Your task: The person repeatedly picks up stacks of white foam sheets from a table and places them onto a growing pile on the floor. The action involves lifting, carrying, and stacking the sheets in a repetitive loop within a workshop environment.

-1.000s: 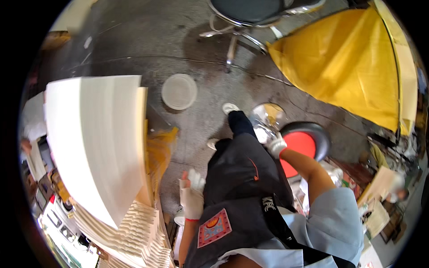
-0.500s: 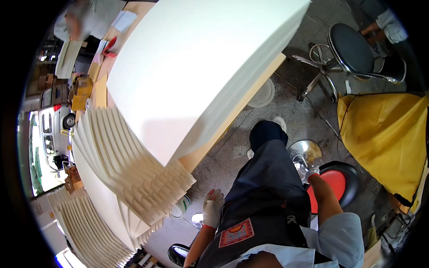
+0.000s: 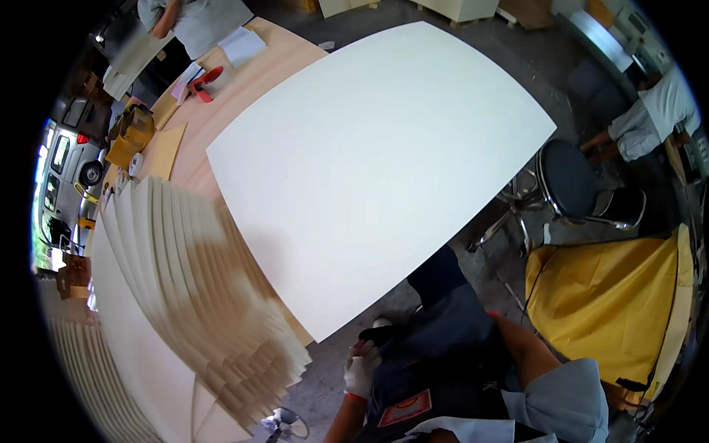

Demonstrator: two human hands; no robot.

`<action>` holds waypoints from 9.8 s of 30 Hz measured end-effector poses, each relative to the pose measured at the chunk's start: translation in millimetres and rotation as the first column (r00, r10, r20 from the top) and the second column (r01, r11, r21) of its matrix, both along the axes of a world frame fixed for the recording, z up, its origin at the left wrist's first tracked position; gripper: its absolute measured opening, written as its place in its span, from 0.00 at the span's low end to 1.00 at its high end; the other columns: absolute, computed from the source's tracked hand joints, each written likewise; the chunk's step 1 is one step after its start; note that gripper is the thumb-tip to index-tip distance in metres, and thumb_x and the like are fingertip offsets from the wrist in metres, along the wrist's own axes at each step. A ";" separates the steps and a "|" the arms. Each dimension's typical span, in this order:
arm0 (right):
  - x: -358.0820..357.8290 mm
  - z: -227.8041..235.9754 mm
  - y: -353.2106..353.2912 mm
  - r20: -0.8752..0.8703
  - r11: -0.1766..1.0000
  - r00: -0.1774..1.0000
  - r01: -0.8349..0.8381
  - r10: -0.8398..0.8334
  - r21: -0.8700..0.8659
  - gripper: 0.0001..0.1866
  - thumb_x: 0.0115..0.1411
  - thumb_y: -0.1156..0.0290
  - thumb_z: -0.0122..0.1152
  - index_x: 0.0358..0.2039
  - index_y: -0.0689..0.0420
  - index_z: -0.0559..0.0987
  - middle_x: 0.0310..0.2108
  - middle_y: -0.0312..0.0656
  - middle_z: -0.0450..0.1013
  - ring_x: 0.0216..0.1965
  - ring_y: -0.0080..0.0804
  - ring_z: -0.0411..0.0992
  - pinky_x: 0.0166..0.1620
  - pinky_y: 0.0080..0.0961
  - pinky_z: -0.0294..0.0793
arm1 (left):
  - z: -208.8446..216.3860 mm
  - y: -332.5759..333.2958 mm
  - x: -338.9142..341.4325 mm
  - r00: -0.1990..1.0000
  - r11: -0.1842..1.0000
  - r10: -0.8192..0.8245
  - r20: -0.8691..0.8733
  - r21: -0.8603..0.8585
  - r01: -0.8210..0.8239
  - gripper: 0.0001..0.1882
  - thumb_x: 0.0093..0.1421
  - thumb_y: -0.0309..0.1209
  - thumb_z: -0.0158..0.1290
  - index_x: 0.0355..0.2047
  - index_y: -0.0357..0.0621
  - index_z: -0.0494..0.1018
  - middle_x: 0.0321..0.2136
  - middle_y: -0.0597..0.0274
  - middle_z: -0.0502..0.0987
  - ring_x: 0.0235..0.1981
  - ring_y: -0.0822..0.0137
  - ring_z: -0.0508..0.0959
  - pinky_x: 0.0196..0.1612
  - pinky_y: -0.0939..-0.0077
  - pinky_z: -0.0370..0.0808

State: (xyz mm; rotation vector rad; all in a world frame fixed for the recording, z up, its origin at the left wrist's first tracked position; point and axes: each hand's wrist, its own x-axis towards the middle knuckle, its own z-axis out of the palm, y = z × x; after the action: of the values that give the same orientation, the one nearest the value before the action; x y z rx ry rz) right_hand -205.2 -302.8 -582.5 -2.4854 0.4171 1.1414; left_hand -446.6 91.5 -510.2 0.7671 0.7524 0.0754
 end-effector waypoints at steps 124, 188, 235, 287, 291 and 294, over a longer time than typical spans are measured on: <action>313.5 430.2 155.1 0.865 0.601 0.145 -0.665 -0.480 0.444 0.28 0.76 0.43 0.41 0.34 0.56 0.73 0.27 0.54 0.73 0.35 0.60 0.74 0.38 0.50 0.69 | 432.5 -83.9 433.7 0.805 -0.263 -0.523 -0.279 0.952 0.159 0.21 0.66 0.38 0.63 0.58 0.53 0.76 0.37 0.59 0.82 0.39 0.67 0.80 0.48 0.70 0.76; 314.4 427.8 152.3 0.804 0.502 0.322 -0.648 -0.501 0.573 0.22 0.73 0.50 0.50 0.31 0.56 0.72 0.21 0.45 0.73 0.27 0.48 0.74 0.34 0.41 0.70 | 432.7 -90.8 437.1 0.805 -0.250 -0.531 -0.265 0.957 0.150 0.29 0.60 0.31 0.65 0.62 0.45 0.74 0.40 0.57 0.82 0.29 0.69 0.80 0.37 0.69 0.79; 311.4 430.8 140.1 0.850 0.547 0.381 -0.651 -0.365 0.527 0.29 0.74 0.41 0.45 0.38 0.56 0.77 0.31 0.52 0.75 0.40 0.56 0.75 0.44 0.45 0.71 | 420.8 -78.5 439.8 0.804 -0.381 -0.563 -0.190 0.923 -0.048 0.20 0.67 0.34 0.58 0.59 0.50 0.77 0.32 0.62 0.79 0.34 0.72 0.78 0.42 0.71 0.75; 310.4 423.6 142.4 0.794 0.527 0.421 -0.595 -0.439 0.607 0.30 0.73 0.38 0.45 0.35 0.55 0.75 0.25 0.46 0.75 0.31 0.48 0.76 0.38 0.41 0.71 | 420.6 -87.6 440.6 0.807 -0.394 -0.532 -0.257 0.918 0.032 0.24 0.64 0.35 0.62 0.61 0.58 0.78 0.35 0.57 0.82 0.33 0.67 0.80 0.43 0.70 0.77; 305.8 432.5 126.5 0.829 0.601 0.380 -0.571 -0.411 0.559 0.31 0.72 0.37 0.46 0.36 0.55 0.77 0.29 0.49 0.78 0.36 0.51 0.78 0.41 0.44 0.72 | 425.9 -98.9 433.4 0.835 -0.588 -0.455 -0.309 0.809 -0.021 0.23 0.65 0.35 0.58 0.61 0.62 0.77 0.40 0.52 0.85 0.38 0.49 0.85 0.43 0.59 0.80; 302.8 442.5 107.7 0.920 0.779 0.346 -0.520 -0.183 0.351 0.32 0.71 0.36 0.46 0.36 0.56 0.79 0.32 0.51 0.79 0.39 0.53 0.79 0.43 0.46 0.73 | 425.8 -100.4 425.0 0.852 -0.649 -0.428 -0.301 0.759 -0.058 0.24 0.64 0.33 0.55 0.61 0.62 0.76 0.36 0.52 0.84 0.35 0.47 0.84 0.40 0.56 0.80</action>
State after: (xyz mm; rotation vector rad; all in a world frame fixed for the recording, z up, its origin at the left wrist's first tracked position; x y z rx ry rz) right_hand 97.7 -195.0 -140.1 -2.1071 -0.5362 -0.2968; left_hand -21.6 -8.8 -84.4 2.9258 -0.2814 0.5345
